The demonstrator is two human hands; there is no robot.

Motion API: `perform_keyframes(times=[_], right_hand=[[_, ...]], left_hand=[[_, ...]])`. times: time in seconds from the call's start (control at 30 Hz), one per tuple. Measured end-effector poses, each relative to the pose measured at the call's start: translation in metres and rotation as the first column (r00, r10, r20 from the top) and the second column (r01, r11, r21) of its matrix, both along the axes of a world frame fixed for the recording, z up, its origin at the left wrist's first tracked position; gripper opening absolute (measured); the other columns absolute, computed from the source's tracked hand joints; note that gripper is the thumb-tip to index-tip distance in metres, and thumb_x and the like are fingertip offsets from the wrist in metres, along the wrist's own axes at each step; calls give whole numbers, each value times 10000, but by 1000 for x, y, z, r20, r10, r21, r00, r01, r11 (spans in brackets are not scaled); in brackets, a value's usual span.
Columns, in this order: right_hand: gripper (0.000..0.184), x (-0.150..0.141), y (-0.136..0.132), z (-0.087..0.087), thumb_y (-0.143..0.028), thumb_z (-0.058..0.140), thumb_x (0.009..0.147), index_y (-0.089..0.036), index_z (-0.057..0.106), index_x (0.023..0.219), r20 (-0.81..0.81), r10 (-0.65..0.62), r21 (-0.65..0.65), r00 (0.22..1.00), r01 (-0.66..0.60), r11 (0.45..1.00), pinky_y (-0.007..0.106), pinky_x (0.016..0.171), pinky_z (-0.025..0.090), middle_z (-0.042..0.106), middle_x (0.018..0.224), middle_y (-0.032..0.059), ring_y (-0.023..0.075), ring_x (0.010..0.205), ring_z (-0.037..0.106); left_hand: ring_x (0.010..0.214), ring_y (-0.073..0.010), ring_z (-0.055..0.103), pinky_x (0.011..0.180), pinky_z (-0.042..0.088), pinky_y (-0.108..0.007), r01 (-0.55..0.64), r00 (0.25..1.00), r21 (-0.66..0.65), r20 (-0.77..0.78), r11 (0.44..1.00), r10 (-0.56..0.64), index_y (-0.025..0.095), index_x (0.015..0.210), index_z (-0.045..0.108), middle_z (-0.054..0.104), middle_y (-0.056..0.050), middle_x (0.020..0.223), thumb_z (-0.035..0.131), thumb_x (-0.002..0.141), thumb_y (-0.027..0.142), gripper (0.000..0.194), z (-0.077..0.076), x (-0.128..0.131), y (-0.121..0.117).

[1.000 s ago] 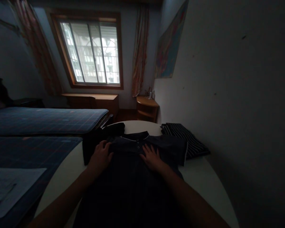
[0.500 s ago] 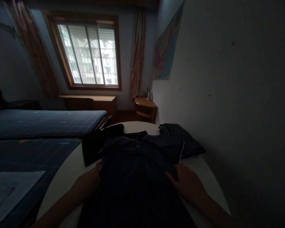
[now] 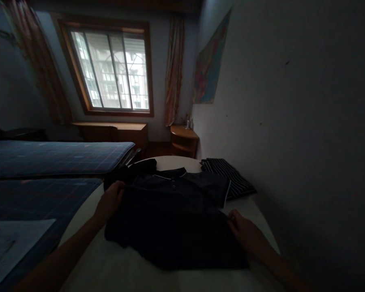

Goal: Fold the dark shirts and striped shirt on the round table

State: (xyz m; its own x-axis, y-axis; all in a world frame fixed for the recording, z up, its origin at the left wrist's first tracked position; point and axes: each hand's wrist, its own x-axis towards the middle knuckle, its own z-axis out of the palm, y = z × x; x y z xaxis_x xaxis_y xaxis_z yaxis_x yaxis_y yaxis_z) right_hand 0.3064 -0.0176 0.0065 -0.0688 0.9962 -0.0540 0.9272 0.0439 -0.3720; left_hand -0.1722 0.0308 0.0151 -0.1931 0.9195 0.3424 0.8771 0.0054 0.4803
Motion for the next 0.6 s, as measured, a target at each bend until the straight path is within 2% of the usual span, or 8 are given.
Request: perform_keyframes(times=[0.1,0.17,0.27,0.33,0.37,0.43,0.5,0.6], right_hand=[[184,21,6,-2,-288,350,953,-215,502,1025,36,-52,-16,998,52,998,315,630,418,697,843,75,233,759,681],[221,28,4,-5,-297,369,941,-208,503,1092,55,-56,64,997,52,997,329,649,439,697,896,92,241,788,680],[228,24,-9,-5,-310,440,905,-208,545,1080,71,43,250,997,-60,967,371,768,476,675,1025,124,254,897,661],[187,15,-21,-1,-329,492,892,-212,591,999,78,203,241,976,-216,946,395,843,480,664,1050,122,258,948,644],[187,10,-26,2,-348,529,882,-217,609,989,66,301,196,951,-308,931,402,878,478,659,1080,118,261,985,634],[221,1,-35,6,-373,595,859,-233,632,1025,18,467,101,884,-466,879,405,941,469,632,1196,107,262,1089,602],[209,-4,-36,7,-349,584,871,-238,639,1039,-17,531,66,847,-529,846,406,983,453,600,1282,100,258,1165,569],[181,-4,-27,-1,-283,478,913,-215,635,972,-32,476,80,879,-472,878,403,959,462,642,1202,107,246,1108,600]], left_hand=[[990,-257,645,877,500,-379,-31,999,-31,-31,999,30,168,1114,524,646,-112,1076,404,910,312,277,-11,0,5],[994,-267,635,853,506,-391,-15,997,16,-79,1000,17,157,1116,521,608,-136,1139,428,913,342,290,-15,6,-1],[873,-229,632,777,506,-362,178,970,94,-187,980,-159,195,978,528,610,-88,1033,423,950,370,206,-14,20,-27],[763,-188,616,704,487,-312,408,887,19,-244,913,-392,219,883,515,609,-26,860,430,966,343,171,-11,30,-49],[746,-180,610,686,476,-299,524,812,-40,-277,851,-513,222,866,518,607,-15,824,453,956,318,147,-10,34,-60],[816,-192,620,719,477,-303,658,678,-140,-316,740,-663,228,917,545,634,-20,880,513,918,268,51,-11,41,-75],[913,-213,625,785,486,-330,678,636,-185,-336,711,-694,235,993,561,653,-36,999,522,890,203,115,-16,45,-82],[959,-217,639,828,493,-346,623,698,-200,-294,756,-653,239,1037,568,662,-46,1076,438,908,144,207,-23,43,-75]])
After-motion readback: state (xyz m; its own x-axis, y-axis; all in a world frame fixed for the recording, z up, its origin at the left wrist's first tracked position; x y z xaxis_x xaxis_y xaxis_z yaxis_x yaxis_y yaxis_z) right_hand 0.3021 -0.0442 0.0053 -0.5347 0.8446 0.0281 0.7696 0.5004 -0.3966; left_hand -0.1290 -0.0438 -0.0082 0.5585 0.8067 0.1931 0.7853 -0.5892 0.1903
